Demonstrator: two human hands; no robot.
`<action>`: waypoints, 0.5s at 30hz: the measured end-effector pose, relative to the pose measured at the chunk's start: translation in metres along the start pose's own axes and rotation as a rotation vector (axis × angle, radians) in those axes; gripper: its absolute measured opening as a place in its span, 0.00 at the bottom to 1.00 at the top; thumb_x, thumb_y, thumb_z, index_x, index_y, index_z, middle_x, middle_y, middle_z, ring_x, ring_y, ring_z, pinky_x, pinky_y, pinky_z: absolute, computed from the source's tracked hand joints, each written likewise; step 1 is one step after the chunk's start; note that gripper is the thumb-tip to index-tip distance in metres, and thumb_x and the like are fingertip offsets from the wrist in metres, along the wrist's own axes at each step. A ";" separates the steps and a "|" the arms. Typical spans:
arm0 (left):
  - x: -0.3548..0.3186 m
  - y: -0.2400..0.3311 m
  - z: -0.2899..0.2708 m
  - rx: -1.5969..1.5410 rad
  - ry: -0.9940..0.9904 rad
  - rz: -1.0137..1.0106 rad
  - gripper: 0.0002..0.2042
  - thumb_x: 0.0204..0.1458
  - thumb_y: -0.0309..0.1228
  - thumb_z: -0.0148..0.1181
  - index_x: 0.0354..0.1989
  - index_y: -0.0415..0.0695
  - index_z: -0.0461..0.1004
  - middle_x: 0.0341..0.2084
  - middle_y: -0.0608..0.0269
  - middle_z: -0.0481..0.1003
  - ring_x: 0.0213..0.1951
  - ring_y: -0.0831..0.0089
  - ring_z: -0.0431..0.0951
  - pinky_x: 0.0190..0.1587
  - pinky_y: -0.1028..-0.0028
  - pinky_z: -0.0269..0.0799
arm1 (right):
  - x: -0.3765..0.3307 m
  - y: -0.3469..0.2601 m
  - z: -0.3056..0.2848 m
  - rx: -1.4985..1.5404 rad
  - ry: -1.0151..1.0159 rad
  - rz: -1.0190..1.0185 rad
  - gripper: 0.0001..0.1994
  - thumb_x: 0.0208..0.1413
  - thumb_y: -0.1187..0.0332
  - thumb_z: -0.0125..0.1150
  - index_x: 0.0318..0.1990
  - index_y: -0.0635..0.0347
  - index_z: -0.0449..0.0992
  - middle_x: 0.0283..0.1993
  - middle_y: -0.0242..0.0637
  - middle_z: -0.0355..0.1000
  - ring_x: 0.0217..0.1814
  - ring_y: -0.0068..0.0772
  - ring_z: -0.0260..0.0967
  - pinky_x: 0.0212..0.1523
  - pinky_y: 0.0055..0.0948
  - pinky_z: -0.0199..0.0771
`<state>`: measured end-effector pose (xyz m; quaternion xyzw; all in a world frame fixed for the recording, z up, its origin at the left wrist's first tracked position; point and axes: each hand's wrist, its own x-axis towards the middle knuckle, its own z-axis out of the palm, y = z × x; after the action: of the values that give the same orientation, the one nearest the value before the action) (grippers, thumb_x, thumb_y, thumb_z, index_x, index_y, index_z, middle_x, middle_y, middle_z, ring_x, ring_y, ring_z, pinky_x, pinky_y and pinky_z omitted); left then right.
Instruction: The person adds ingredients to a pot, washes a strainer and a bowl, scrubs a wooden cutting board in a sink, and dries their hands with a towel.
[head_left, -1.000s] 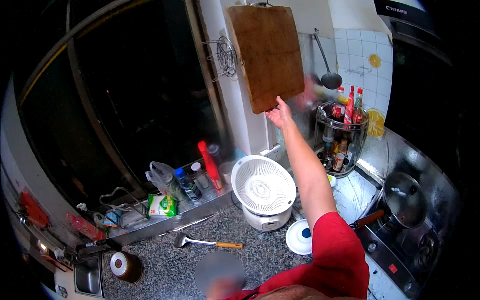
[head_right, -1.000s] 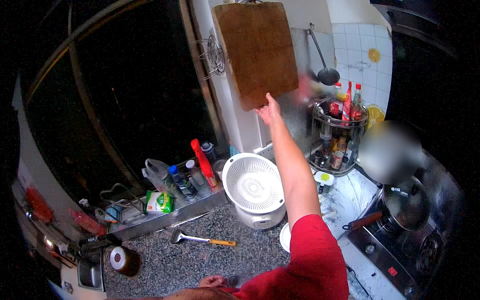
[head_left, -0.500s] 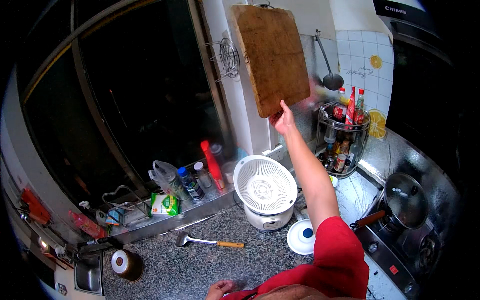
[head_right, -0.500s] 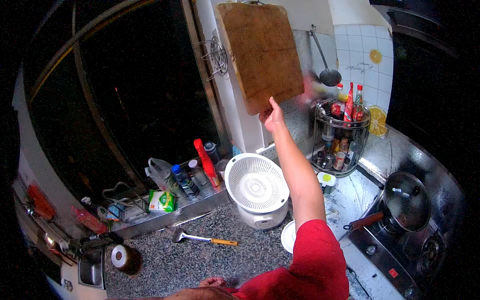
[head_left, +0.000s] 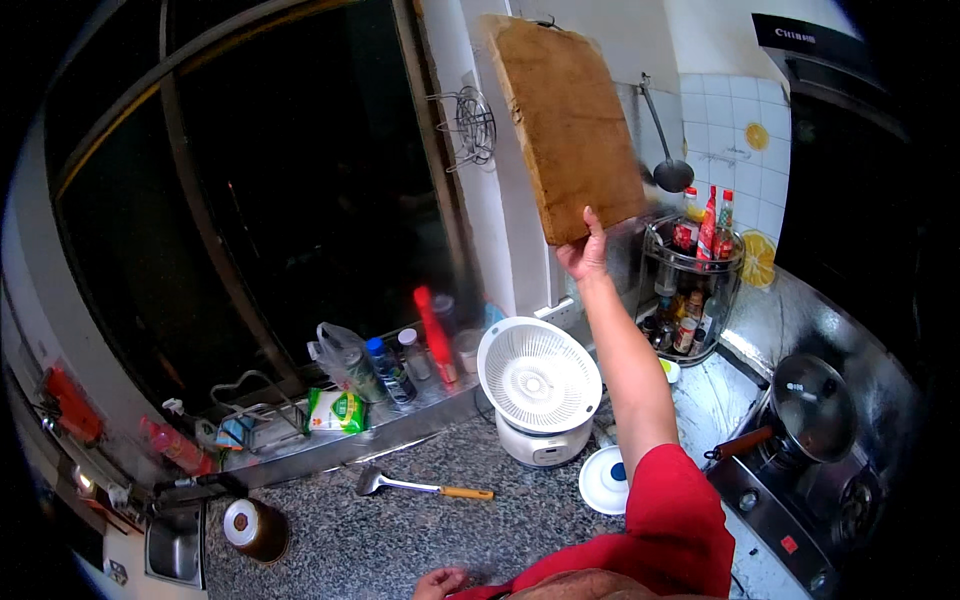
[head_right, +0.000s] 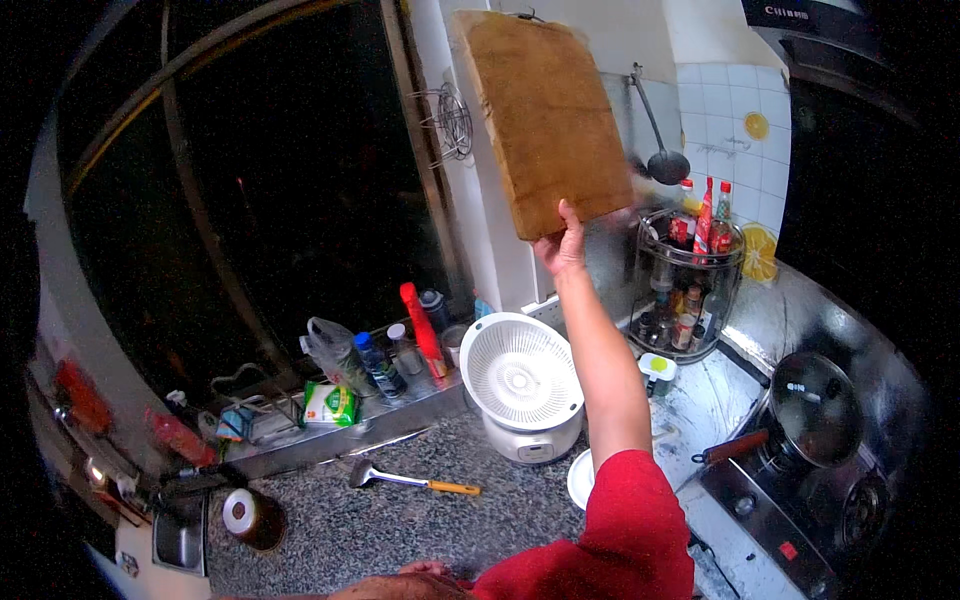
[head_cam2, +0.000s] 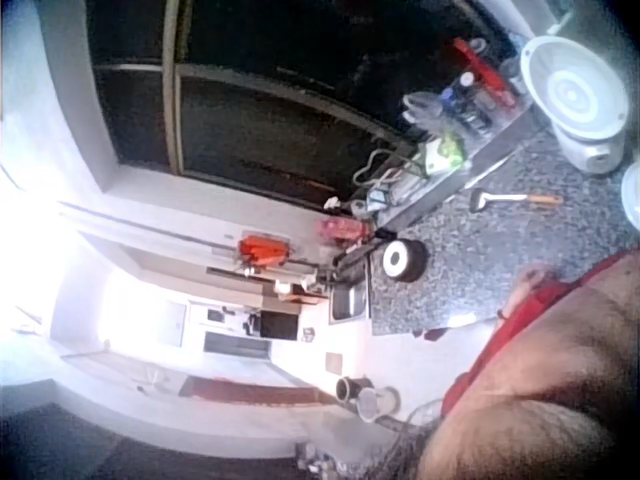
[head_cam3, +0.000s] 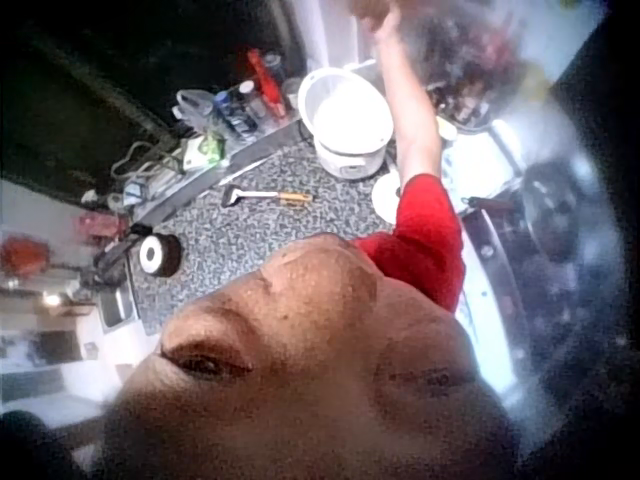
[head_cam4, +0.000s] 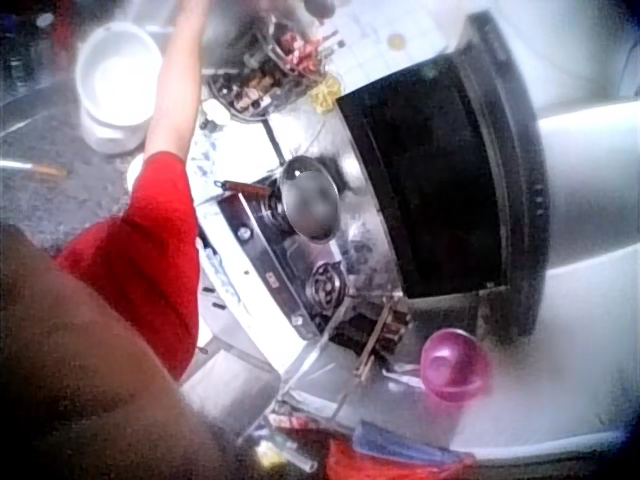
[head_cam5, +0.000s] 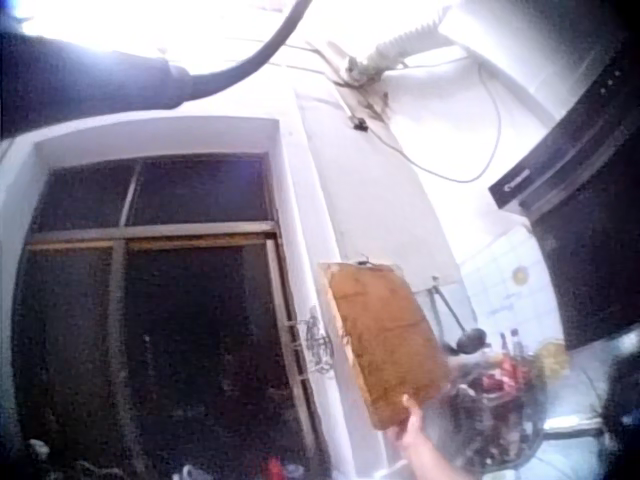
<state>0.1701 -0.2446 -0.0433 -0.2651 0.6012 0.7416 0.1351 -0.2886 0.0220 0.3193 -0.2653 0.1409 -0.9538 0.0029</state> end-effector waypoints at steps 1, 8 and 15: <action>-0.001 0.000 -0.001 -0.004 0.003 -0.007 0.12 0.44 0.30 0.55 0.36 0.37 0.68 0.31 0.58 0.72 0.33 0.71 0.72 0.38 0.72 0.68 | 0.002 0.000 0.001 0.048 -0.054 -0.022 0.25 0.35 0.63 0.63 0.44 0.55 0.63 0.41 0.32 0.65 0.43 0.34 0.62 0.43 0.33 0.65; -0.006 -0.006 -0.015 -0.040 -0.015 0.066 0.11 0.44 0.30 0.55 0.34 0.36 0.69 0.30 0.59 0.73 0.33 0.72 0.73 0.37 0.73 0.69 | -0.012 -0.021 0.019 0.141 -0.118 -0.079 0.24 0.36 0.74 0.59 0.46 0.59 0.62 0.45 0.35 0.65 0.47 0.36 0.62 0.46 0.35 0.66; -0.019 0.014 -0.010 0.000 -0.012 0.054 0.10 0.44 0.29 0.55 0.33 0.37 0.70 0.29 0.61 0.73 0.32 0.75 0.72 0.37 0.77 0.68 | -0.011 -0.042 0.038 0.142 -0.117 -0.066 0.22 0.35 0.78 0.58 0.44 0.59 0.63 0.43 0.35 0.65 0.45 0.36 0.63 0.44 0.33 0.68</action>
<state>0.1803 -0.2552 -0.0226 -0.2443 0.6073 0.7466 0.1186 -0.2568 0.0533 0.3560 -0.3243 0.0638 -0.9438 -0.0013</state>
